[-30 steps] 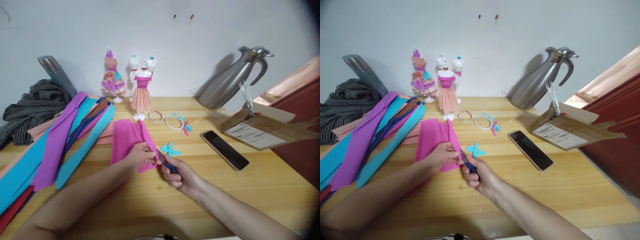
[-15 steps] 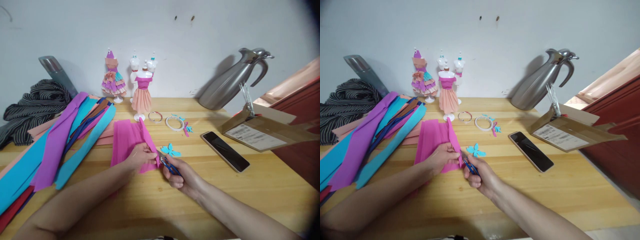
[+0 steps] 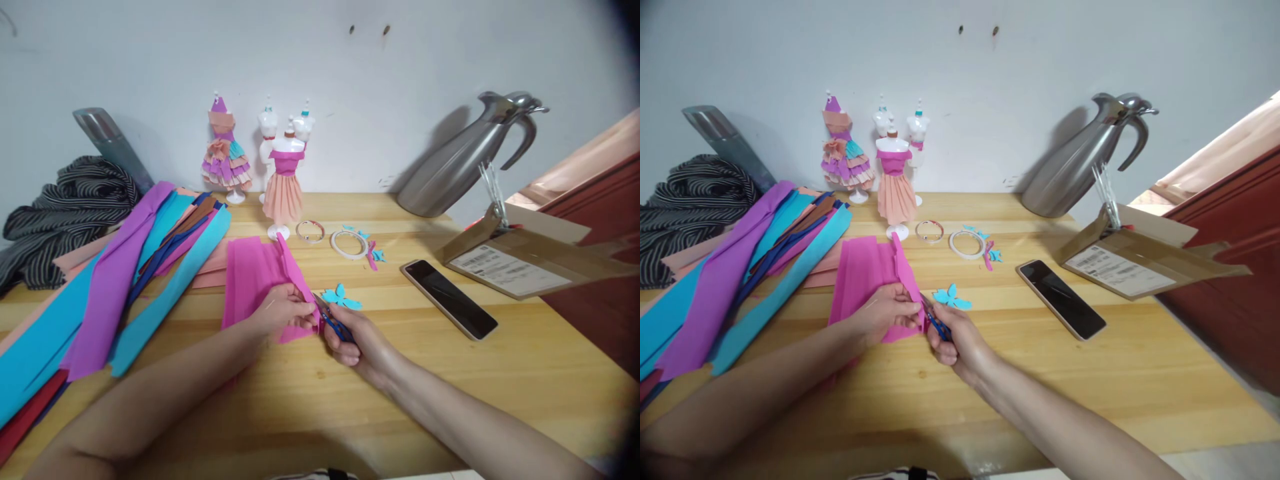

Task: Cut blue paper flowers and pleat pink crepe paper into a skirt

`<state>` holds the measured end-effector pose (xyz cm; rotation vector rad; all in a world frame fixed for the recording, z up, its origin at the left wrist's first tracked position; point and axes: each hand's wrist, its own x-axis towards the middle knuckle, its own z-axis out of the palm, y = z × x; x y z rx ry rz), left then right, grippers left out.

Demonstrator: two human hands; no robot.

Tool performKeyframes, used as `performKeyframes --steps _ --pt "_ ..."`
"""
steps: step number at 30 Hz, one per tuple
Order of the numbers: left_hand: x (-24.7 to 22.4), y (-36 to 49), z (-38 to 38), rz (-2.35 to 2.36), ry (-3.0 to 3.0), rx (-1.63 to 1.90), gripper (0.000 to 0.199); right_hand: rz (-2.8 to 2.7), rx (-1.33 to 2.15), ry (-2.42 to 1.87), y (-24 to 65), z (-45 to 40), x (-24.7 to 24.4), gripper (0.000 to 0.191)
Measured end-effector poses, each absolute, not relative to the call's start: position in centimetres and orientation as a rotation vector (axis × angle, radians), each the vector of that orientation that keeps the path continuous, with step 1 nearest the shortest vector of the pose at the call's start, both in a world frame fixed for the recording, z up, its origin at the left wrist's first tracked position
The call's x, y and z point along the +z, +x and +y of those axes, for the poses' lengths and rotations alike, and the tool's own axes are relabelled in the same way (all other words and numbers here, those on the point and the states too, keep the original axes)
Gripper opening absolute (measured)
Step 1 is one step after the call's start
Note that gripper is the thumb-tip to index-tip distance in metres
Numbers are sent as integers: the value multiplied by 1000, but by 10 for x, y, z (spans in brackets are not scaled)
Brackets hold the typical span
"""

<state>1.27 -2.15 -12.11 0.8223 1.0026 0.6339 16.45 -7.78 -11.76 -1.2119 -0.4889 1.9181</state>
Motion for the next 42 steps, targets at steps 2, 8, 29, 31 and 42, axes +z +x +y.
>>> performKeyframes --steps 2,8,29,31,42 --pt "-120 13 -21 1005 818 621 14 -491 1925 -1225 164 -77 -118 34" --pt "-120 12 -20 1020 821 571 25 -460 1926 -1263 162 -76 -117 34" --pt "-119 10 -18 1015 934 442 22 -183 2158 -1030 156 -80 -119 44" --pt "-120 10 -18 1005 931 433 23 -172 2140 -1028 156 -81 -119 41" --pt "-117 9 -18 998 957 395 32 -168 2129 -1014 155 -84 -125 36"
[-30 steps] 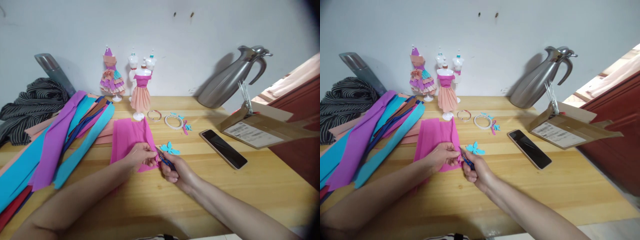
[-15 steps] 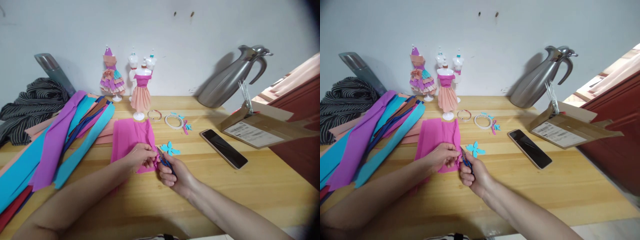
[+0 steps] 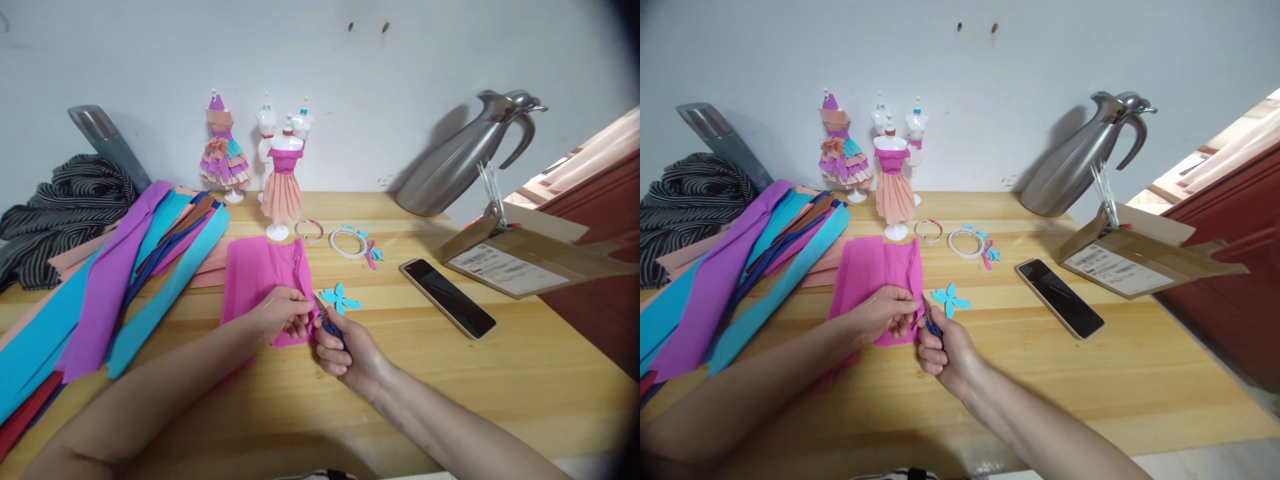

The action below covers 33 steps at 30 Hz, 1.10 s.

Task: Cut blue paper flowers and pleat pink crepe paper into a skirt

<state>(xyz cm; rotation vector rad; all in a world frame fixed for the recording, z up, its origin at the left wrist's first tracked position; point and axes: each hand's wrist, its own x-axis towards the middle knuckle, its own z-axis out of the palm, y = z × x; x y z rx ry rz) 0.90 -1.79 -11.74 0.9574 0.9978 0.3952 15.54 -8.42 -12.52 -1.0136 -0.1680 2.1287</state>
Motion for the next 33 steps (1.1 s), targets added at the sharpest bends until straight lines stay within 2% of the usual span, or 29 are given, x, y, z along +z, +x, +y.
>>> performKeyframes --steps 23,33 --pt "-118 10 -18 1018 976 409 25 -23 2155 -954 154 -89 -121 40" --pt "-121 8 -16 981 992 403 23 27 2132 -1065 154 -86 -109 50"
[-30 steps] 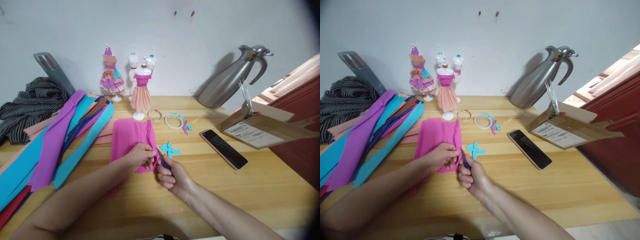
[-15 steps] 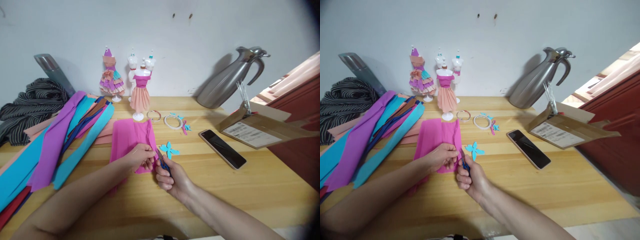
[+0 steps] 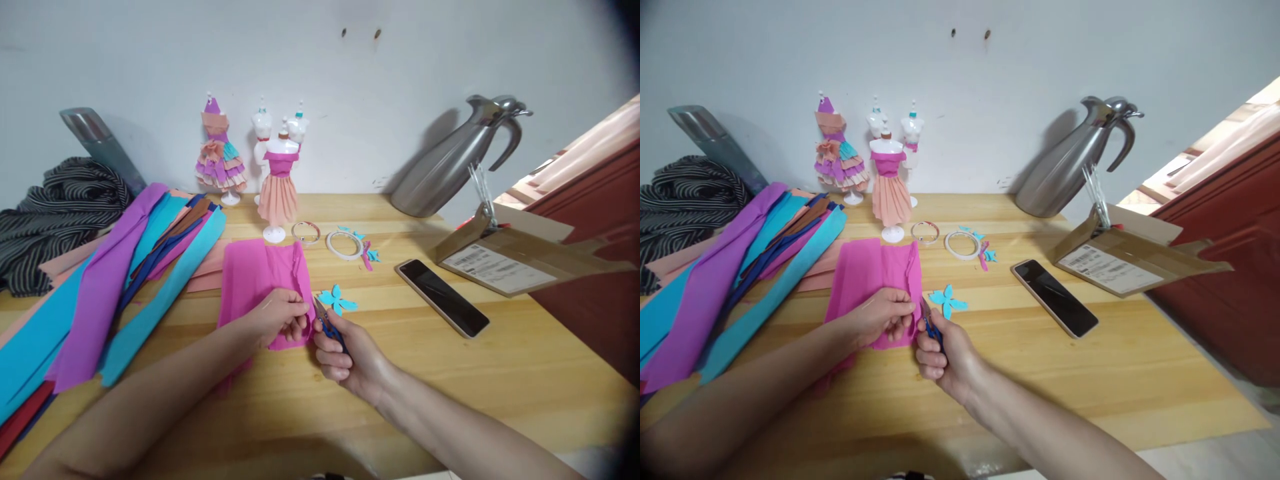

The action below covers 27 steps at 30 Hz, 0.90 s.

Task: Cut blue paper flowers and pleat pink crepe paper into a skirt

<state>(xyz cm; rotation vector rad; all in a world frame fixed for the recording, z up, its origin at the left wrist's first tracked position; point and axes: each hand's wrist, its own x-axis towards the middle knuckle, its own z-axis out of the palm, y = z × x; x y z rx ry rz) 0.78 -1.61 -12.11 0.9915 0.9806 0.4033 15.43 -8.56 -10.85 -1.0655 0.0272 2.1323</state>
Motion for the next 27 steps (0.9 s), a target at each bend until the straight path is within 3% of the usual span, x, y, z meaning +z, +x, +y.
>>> performKeyframes --steps 27 --pt "-118 7 -13 939 936 429 23 -103 2141 -1106 153 -90 -116 45"
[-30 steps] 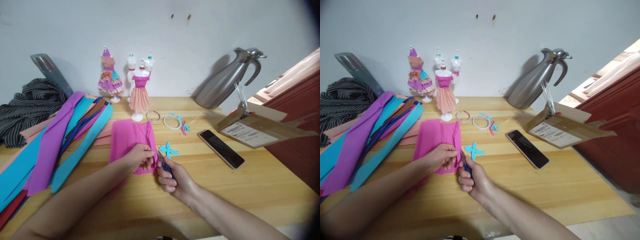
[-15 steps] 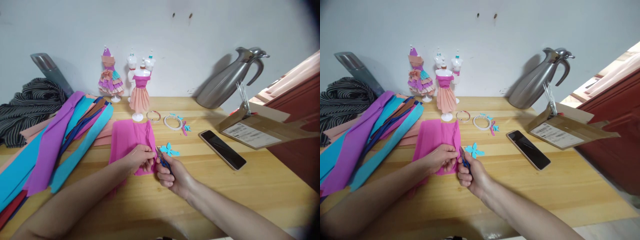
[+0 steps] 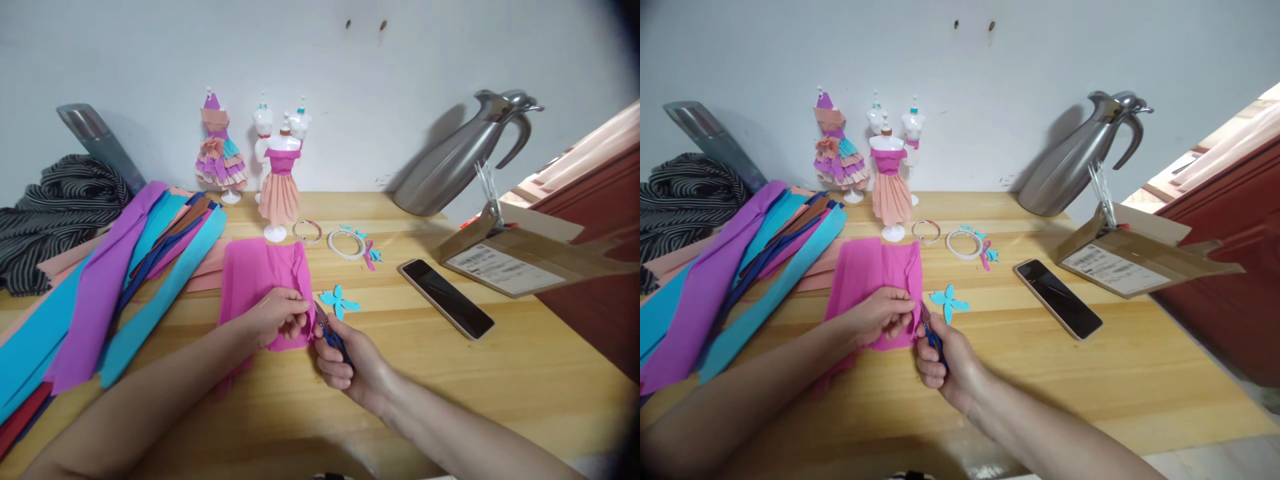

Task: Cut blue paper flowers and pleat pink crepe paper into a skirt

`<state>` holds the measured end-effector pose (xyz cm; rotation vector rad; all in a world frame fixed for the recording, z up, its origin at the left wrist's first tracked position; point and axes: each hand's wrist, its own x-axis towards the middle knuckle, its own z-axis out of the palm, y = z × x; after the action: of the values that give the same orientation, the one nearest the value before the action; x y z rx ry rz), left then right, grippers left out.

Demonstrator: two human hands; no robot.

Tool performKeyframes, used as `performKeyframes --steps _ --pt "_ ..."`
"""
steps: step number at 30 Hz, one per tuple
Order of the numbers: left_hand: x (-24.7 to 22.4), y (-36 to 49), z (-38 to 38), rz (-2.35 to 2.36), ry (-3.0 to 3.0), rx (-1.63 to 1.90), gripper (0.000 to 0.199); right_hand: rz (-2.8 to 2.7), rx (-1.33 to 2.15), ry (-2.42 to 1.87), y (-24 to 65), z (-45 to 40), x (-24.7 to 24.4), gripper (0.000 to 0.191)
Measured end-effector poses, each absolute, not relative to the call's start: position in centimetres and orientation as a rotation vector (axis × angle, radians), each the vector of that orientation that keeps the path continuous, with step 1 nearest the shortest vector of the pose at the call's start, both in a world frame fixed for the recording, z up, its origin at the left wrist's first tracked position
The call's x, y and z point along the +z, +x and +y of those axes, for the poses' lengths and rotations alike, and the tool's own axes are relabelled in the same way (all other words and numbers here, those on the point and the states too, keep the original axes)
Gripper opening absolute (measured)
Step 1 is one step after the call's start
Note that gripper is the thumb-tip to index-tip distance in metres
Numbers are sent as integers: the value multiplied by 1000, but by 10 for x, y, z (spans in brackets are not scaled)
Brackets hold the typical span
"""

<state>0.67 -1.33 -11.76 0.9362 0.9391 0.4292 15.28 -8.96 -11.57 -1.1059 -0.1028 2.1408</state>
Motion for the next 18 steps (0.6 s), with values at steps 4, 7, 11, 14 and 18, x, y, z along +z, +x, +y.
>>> performKeyframes --steps 4,7,11,14,18 --pt "-116 6 -13 916 954 405 22 -144 2160 -1065 156 -91 -121 38" --pt "-118 5 -13 908 982 372 19 -183 2150 -1043 156 -85 -121 37" --pt "-118 5 -14 881 988 368 20 -162 2141 -1092 153 -80 -116 42" --pt "-118 7 -16 912 953 484 20 -148 2146 -1103 153 -85 -116 42" --pt "-119 10 -18 967 942 571 19 -139 2170 -1051 156 -96 -118 40"
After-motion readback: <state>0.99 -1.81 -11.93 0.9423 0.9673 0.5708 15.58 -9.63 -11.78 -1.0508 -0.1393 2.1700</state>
